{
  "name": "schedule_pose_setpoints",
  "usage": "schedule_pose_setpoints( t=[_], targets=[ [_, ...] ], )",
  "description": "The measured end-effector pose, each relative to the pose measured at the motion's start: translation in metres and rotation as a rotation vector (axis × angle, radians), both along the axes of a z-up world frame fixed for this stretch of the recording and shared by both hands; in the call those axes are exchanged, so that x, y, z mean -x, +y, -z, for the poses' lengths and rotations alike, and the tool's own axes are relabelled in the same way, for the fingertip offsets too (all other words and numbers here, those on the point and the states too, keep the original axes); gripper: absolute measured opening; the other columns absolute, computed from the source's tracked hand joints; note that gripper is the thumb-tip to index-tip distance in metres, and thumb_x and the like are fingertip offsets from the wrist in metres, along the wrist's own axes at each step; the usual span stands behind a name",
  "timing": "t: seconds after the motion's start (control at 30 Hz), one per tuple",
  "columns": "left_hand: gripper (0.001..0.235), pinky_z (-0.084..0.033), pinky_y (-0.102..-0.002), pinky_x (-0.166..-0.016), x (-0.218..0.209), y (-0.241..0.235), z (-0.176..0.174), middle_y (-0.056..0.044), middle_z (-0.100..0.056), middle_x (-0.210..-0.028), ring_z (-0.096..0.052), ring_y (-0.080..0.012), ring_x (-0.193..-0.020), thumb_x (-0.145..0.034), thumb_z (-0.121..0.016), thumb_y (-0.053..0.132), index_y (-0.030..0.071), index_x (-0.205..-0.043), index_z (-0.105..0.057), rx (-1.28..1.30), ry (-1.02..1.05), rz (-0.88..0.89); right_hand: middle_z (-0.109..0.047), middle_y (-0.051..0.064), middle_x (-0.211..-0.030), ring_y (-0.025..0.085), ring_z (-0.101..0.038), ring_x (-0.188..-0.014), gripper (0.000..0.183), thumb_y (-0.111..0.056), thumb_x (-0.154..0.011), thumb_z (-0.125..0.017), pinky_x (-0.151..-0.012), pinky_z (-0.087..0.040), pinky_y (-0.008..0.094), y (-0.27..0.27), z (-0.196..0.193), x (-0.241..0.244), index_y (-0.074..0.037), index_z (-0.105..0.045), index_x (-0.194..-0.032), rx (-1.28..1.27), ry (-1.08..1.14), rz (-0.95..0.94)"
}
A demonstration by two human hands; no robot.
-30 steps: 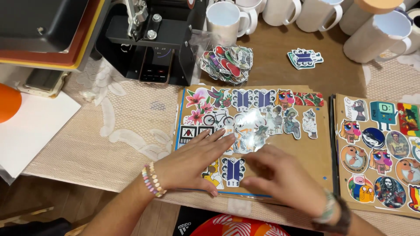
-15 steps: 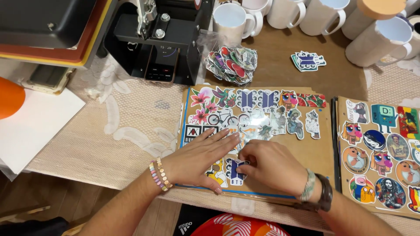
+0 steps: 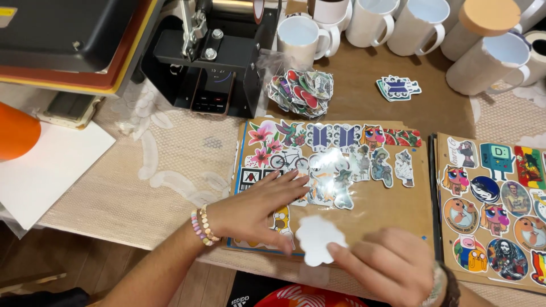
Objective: The person sorts a pile of loose stickers into a plastic bag and then peels individual stickers from a sheet, placing them into a separate pile on the table.
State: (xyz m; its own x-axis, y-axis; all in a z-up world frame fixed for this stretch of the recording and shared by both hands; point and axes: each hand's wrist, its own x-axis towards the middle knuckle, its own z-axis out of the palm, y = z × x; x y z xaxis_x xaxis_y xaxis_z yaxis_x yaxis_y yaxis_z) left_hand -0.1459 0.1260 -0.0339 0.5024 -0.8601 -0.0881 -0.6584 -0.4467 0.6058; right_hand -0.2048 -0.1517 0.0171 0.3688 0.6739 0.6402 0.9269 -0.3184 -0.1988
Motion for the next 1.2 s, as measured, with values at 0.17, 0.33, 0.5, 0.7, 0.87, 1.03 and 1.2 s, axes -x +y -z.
schedule_pose_setpoints(
  t=[0.17,0.33,0.5,0.7,0.87,1.03,1.2],
  targets=[
    [0.051,-0.049,-0.029,-0.104,-0.004,-0.041,-0.003,-0.009,-0.069,-0.128,-0.064,-0.0136,-0.116,-0.096,-0.055,0.041,0.002,-0.128,-0.066,0.677,0.724,-0.437,-0.059,0.006,-0.084,0.017,-0.058,-0.070,0.024,-0.005,-0.099,-0.053,-0.057,-0.048,0.031,-0.021,0.001,-0.021,0.003,-0.071,-0.111,0.279,-0.575,0.130],
    [0.037,-0.057,-0.021,-0.071,-0.014,-0.081,0.009,-0.005,-0.071,-0.089,-0.070,-0.0118,-0.078,-0.091,-0.070,0.013,-0.003,-0.122,-0.060,0.817,1.071,-0.570,-0.062,0.005,-0.082,0.018,-0.059,-0.068,0.019,-0.014,-0.095,-0.066,-0.057,-0.049,0.031,-0.024,0.028,-0.038,-0.001,-0.070,-0.108,0.130,-0.498,0.220],
    [0.026,-0.065,-0.031,-0.078,-0.022,-0.092,0.016,-0.013,-0.073,-0.105,-0.071,-0.0191,-0.092,-0.096,-0.062,0.011,-0.004,-0.117,-0.066,0.810,1.056,-0.481,-0.064,0.007,-0.091,0.026,-0.062,-0.079,0.023,-0.008,-0.099,-0.061,-0.068,-0.053,0.037,-0.043,0.045,-0.046,-0.009,-0.066,-0.121,0.040,-0.226,0.336],
    [0.044,-0.064,-0.030,-0.079,-0.019,-0.093,0.039,-0.014,-0.071,-0.101,-0.075,-0.0217,-0.086,-0.098,-0.048,0.007,0.002,-0.141,-0.051,0.662,0.894,-0.497,-0.062,0.005,-0.099,0.023,-0.063,-0.088,0.027,-0.008,-0.103,-0.051,-0.063,-0.051,0.035,-0.046,0.046,-0.061,-0.005,-0.060,-0.127,0.299,-0.281,0.134],
    [0.048,-0.063,-0.029,-0.084,-0.014,-0.091,0.027,-0.011,-0.070,-0.110,-0.070,-0.0146,-0.094,-0.098,-0.050,0.003,0.004,-0.145,-0.048,0.634,0.887,-0.438,-0.065,0.007,-0.100,0.022,-0.065,-0.088,0.015,-0.008,-0.099,-0.057,-0.062,-0.050,0.033,-0.046,0.049,-0.060,-0.005,-0.064,-0.112,0.306,-0.342,0.106],
    [0.047,-0.065,-0.029,-0.079,-0.009,-0.089,0.049,-0.011,-0.068,-0.094,-0.074,-0.0212,-0.086,-0.096,-0.056,0.003,0.000,-0.142,-0.050,0.663,0.898,-0.499,-0.062,0.008,-0.098,0.027,-0.061,-0.087,0.013,-0.012,-0.102,-0.051,-0.072,-0.051,0.037,-0.039,0.059,-0.057,-0.007,-0.063,-0.104,0.283,-0.177,0.158],
    [0.049,-0.059,-0.024,-0.072,-0.010,-0.086,0.050,-0.012,-0.067,-0.094,-0.078,-0.0282,-0.084,-0.096,-0.060,0.009,-0.004,-0.142,-0.048,0.686,0.962,-0.516,-0.061,0.004,-0.093,0.025,-0.057,-0.081,0.013,-0.017,-0.101,-0.052,-0.069,-0.046,0.036,-0.028,0.063,-0.052,-0.011,-0.061,-0.092,-0.009,0.226,0.238]
  ],
)
